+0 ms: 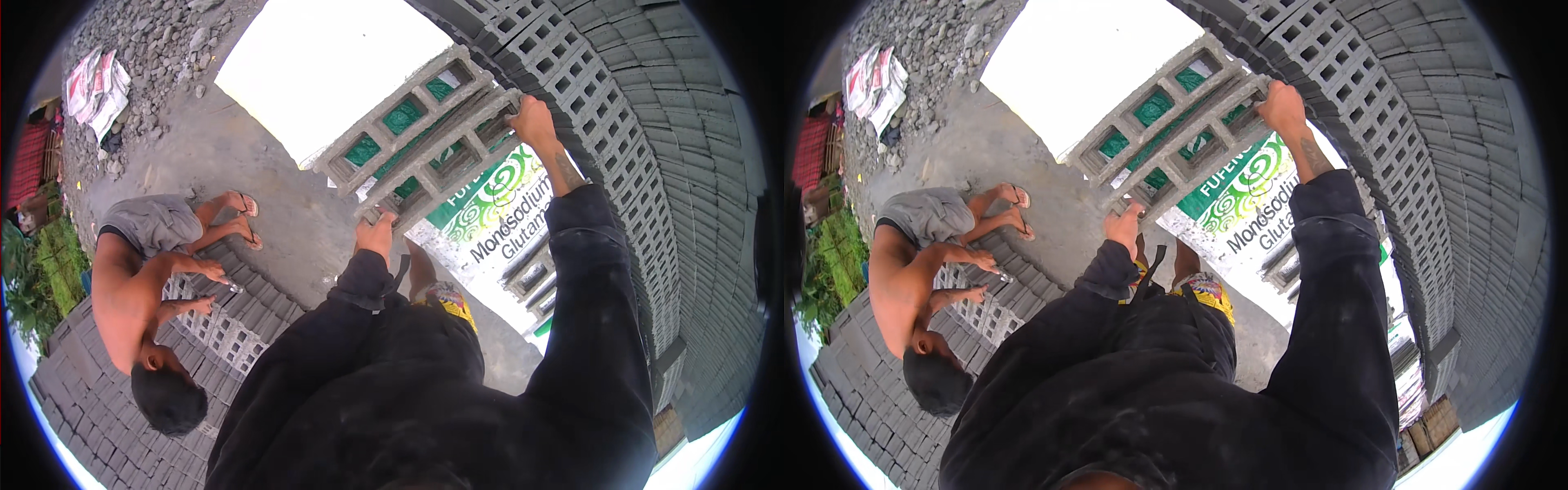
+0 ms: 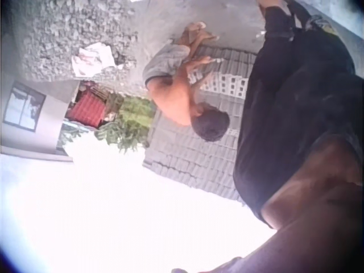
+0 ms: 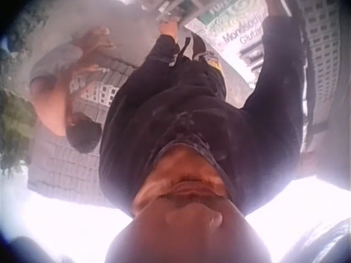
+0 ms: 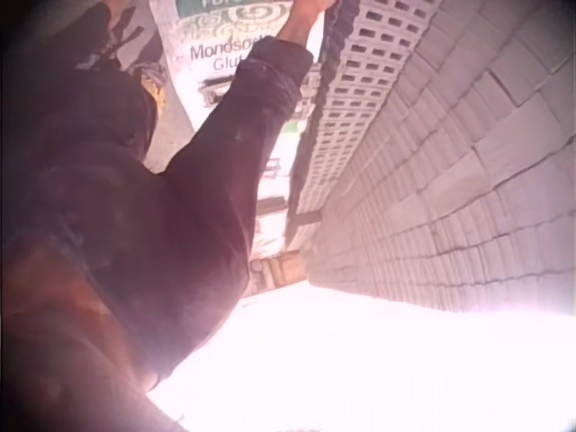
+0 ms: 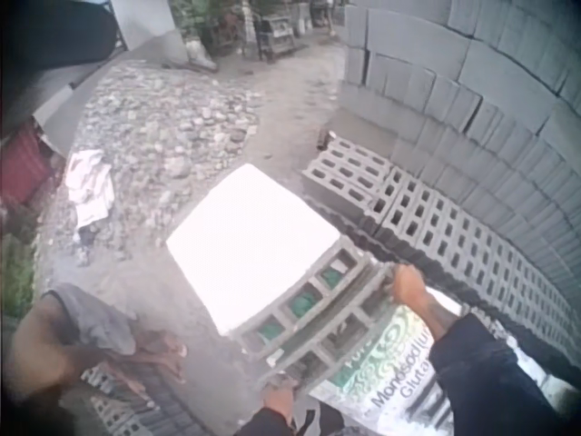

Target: The person picks up concrete blocks from stacks and places them onto padded surfaces.

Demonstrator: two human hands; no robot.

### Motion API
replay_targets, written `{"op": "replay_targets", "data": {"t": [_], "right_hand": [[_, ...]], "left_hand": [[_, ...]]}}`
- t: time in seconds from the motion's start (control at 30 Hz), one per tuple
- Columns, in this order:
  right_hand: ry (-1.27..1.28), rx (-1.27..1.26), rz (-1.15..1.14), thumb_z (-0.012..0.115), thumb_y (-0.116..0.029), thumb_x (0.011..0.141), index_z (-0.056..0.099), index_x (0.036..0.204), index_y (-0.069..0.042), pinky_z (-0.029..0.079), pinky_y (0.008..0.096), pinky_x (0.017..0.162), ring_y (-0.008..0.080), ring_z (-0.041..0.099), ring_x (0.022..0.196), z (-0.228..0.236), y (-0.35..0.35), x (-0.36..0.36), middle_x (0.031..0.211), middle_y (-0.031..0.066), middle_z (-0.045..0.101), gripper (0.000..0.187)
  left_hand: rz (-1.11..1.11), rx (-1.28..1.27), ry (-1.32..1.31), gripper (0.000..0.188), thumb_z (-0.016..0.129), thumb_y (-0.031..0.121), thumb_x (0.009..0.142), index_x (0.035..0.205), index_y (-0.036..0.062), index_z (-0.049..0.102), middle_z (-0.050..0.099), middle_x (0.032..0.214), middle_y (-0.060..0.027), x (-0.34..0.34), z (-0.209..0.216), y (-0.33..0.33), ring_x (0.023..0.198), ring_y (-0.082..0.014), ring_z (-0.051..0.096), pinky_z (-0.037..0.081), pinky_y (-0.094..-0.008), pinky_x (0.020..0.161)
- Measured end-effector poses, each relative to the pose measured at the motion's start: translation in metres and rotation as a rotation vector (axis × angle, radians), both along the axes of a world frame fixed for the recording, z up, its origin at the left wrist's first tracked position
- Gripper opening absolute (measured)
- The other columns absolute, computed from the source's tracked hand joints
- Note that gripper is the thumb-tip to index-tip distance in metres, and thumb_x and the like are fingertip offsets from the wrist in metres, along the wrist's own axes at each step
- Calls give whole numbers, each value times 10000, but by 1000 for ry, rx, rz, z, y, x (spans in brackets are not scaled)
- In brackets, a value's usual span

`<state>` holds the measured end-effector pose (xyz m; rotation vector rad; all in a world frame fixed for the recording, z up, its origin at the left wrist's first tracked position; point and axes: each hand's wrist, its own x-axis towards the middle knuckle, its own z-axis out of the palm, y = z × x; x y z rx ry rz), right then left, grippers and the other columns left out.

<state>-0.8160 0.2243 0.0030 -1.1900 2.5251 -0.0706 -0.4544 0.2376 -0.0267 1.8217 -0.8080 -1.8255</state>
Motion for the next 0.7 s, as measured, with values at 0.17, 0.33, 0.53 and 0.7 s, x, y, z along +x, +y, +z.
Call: {"op": "replay_targets", "data": {"t": [0.17,0.33,0.53,0.7], "right_hand": [[1,25,-21,748,-226,676,606,895,69,493,435,781,407,615,874,-6,-12,0,902,285,622,394],[19,45,9,734,-216,692,618,944,30,494,435,789,388,618,898,-2,-25,6,926,255,631,370],[47,60,-5,725,-202,688,625,1000,-23,495,438,796,382,615,907,-13,-19,0,944,224,639,373],[38,16,-29,706,-181,687,626,931,-9,497,427,799,373,617,918,-12,-20,4,926,212,644,309]], "left_hand": [[-69,-40,-159,284,700,79,677,921,-21,593,615,875,-51,-4,-18,-6,765,-157,571,445,-292,714],[-145,17,-193,301,732,97,653,890,-41,608,634,831,-77,6,-37,-5,722,-183,589,458,-309,684],[-359,-111,-456,416,757,281,688,911,-46,628,672,845,-156,0,-21,-5,785,-246,645,473,-339,710],[-314,-137,-332,362,733,251,731,912,-43,626,671,861,-166,4,-14,-8,807,-276,648,474,-349,724]]}}
